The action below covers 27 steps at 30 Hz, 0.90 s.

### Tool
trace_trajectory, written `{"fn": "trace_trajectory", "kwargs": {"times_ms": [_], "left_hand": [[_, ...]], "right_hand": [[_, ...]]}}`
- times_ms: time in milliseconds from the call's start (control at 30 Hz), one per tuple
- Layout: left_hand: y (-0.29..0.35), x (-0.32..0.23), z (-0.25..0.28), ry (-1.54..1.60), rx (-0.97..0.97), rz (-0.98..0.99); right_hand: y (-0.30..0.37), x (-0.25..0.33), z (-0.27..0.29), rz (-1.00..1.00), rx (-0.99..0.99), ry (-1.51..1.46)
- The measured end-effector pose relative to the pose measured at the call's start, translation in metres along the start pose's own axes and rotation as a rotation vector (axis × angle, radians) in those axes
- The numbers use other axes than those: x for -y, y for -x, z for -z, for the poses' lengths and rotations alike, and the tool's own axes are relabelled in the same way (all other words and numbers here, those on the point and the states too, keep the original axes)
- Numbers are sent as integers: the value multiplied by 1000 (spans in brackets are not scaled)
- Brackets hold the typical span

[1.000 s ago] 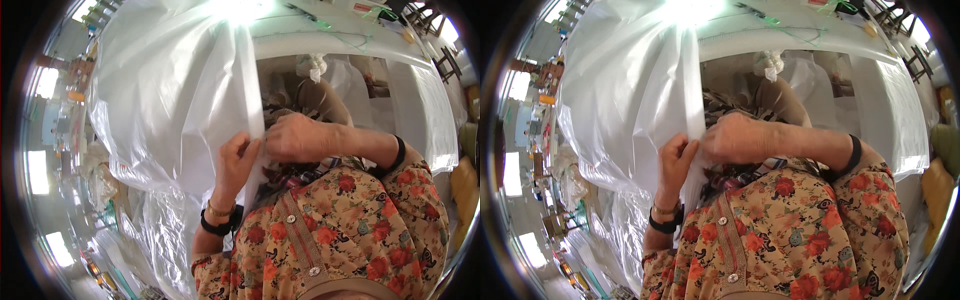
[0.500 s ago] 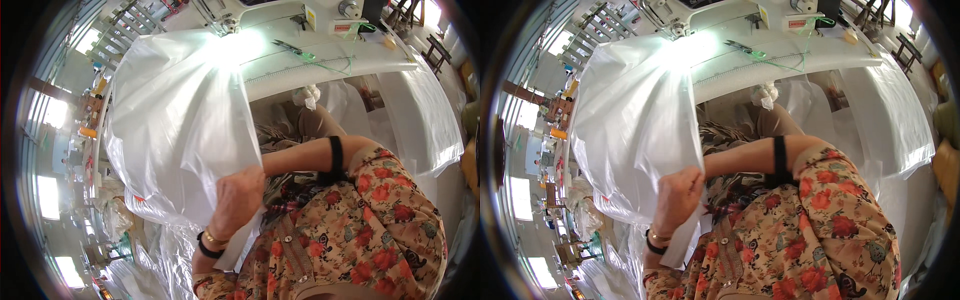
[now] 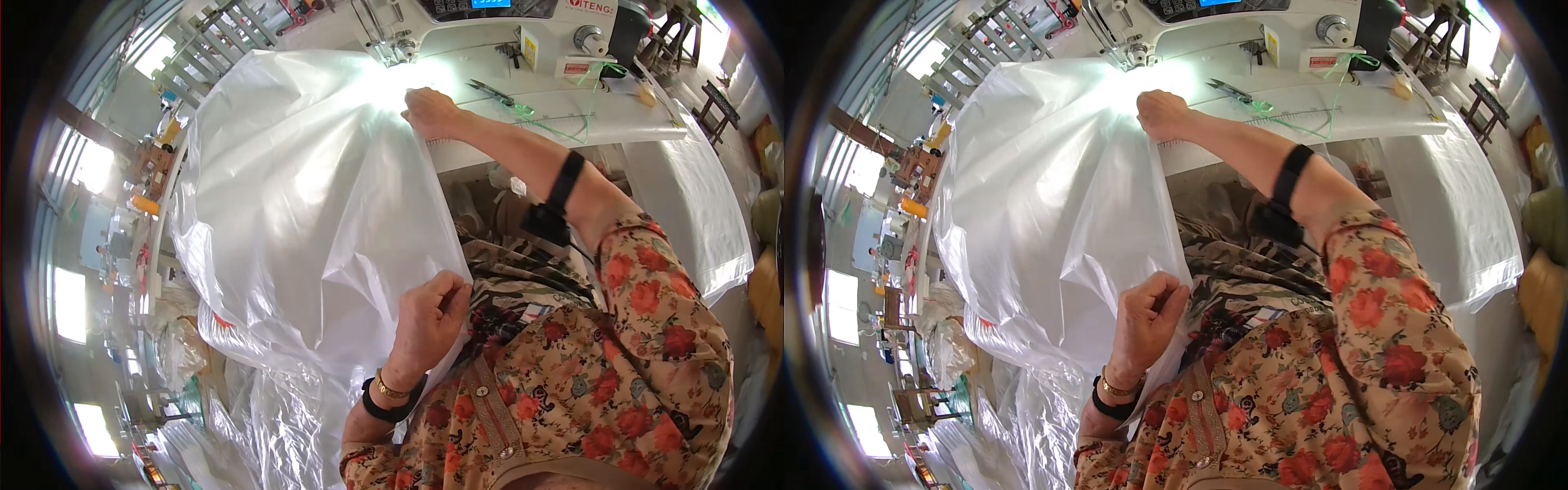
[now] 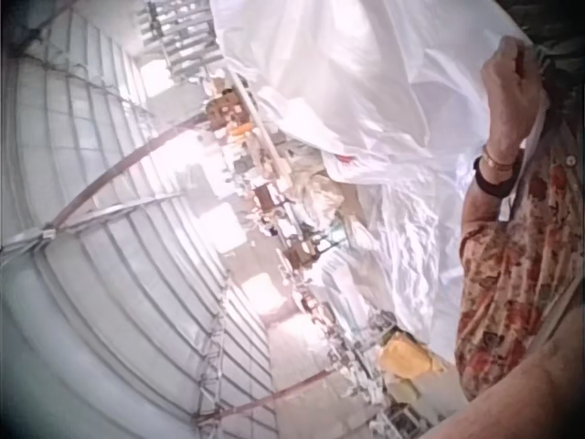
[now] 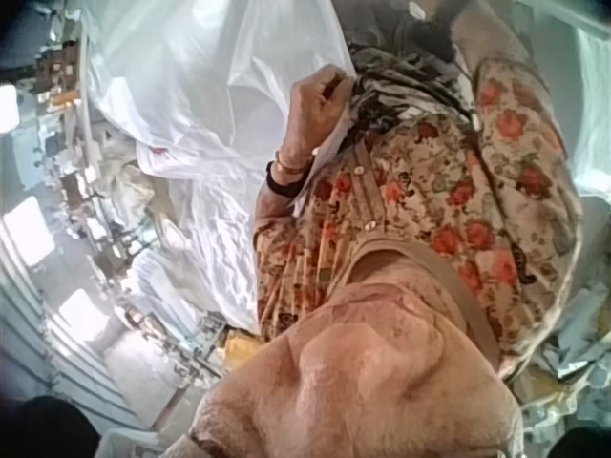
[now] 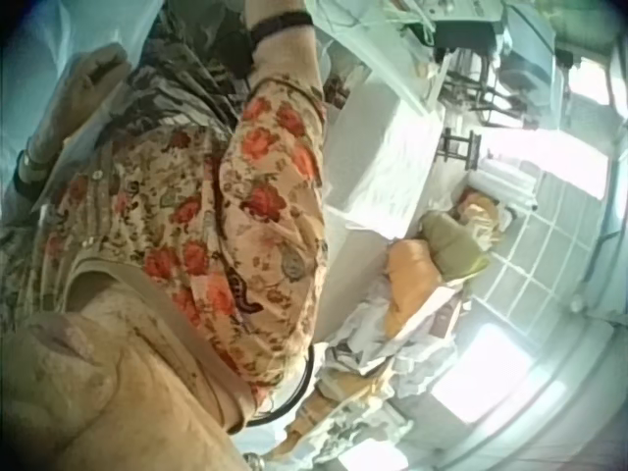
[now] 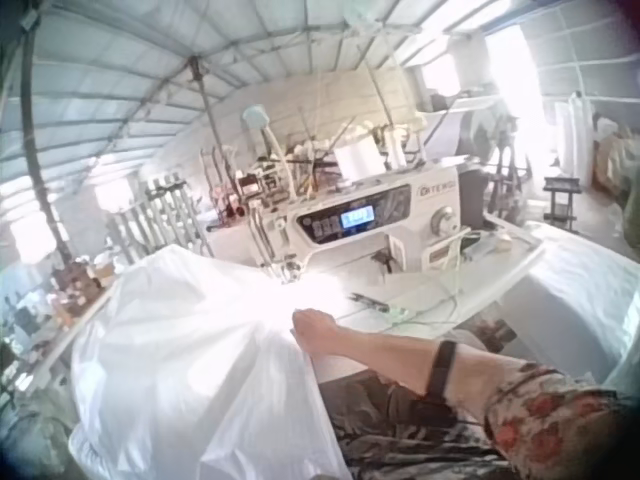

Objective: The recorder uses a sewing machine to join or hem large white plastic sheets.

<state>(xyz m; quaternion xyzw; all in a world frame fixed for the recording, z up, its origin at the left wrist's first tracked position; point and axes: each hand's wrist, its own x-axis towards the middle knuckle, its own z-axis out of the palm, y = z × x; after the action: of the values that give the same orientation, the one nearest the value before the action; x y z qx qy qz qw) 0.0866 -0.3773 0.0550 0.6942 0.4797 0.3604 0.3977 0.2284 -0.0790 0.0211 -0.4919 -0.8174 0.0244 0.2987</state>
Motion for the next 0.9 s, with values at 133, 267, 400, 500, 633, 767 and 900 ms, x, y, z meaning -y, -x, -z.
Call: {"fn": "trace_trajectory", "kwargs": {"times_ms": [133, 267, 400, 500, 633, 767, 900], "left_hand": [[-3, -4, -5, 29, 32, -3], [-8, 3, -15, 27, 52, -36], [-8, 10, -15, 23, 62, -76], [-9, 22, -19, 25, 82, -121], [-11, 33, -23, -60, 98, -194], [-16, 35, -27, -160, 100, -287], [-22, 40, -27, -278, 96, -280]], "right_hand": [[-28, -4, 4, -155, 177, 93], [-33, 0, 5, -305, 177, 123], [-5, 19, 9, -325, 200, 125], [24, 35, 20, -280, 263, 144], [67, 66, 25, -176, 265, 298], [74, 75, 33, -92, 392, 424], [68, 66, 27, 73, 307, 454]]}}
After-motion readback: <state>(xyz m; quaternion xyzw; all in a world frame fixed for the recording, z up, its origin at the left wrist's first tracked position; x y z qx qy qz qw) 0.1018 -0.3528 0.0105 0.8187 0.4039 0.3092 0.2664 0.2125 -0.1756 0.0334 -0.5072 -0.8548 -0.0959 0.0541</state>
